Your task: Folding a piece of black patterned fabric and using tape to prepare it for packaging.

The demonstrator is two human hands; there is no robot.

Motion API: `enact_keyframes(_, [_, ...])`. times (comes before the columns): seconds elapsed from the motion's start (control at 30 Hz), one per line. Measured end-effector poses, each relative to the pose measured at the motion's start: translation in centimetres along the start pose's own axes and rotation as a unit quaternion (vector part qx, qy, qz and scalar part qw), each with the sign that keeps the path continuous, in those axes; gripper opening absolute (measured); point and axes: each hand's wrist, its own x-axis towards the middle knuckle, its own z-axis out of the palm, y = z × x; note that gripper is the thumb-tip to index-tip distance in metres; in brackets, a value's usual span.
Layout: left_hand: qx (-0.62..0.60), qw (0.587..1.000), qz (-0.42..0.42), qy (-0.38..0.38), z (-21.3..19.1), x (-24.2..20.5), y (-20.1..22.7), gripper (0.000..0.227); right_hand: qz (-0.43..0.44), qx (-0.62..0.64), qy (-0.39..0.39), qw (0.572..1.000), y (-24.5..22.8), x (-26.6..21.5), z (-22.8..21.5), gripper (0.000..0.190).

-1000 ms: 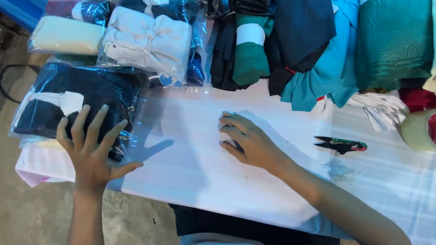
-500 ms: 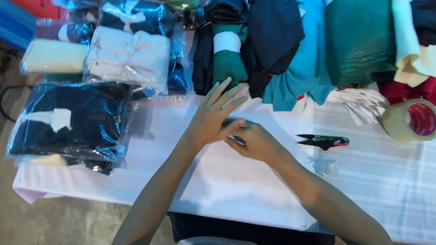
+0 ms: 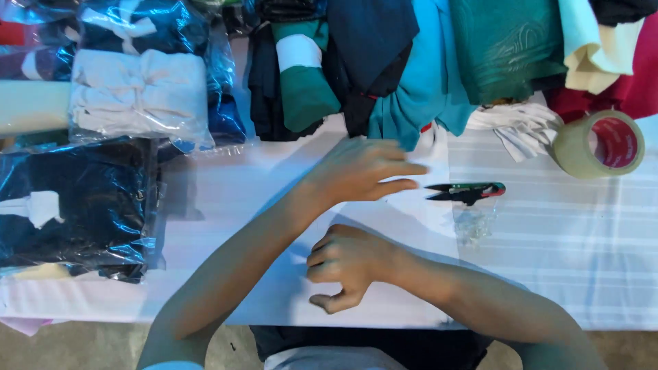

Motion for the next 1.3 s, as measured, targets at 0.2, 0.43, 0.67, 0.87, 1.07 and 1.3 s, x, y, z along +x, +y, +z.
enact_keyframes(0.2, [-0.062, 0.958, -0.061, -0.272, 10.3, 5.8, 3.4, 0.07, 0.048, 0.095, -0.05, 0.993, 1.1, -1.5, 2.7, 0.026])
enact_keyframes(0.43, [0.006, 0.981, 0.144, -0.133, 16.3, 4.3, -0.4, 0.056, 0.169, 0.156, -0.153, 0.961, 0.5, -1.2, 1.8, 0.061])
enact_keyframes(0.67, [-0.092, 0.991, 0.01, -0.093, 16.2, 5.9, -5.0, 0.053, 0.16, 0.147, -0.06, 0.974, 0.4, 0.1, 0.8, 0.045])
enact_keyframes(0.87, [0.006, 0.999, -0.033, -0.042, 20.2, 8.3, -7.2, 0.031, 0.189, 0.126, -0.089, 0.97, 0.6, -0.6, -0.2, 0.046])
enact_keyframes(1.07, [0.266, 0.96, -0.081, 0.016, 25.4, 12.8, -7.2, 0.062, 0.185, 0.106, -0.073, 0.974, 1.1, -1.2, -1.3, 0.045])
enact_keyframes(1.3, [0.428, 0.891, 0.103, 0.114, 24.8, 16.2, -7.1, 0.011, 0.184, 0.089, -0.055, 0.977, 2.3, -2.7, -2.0, 0.045])
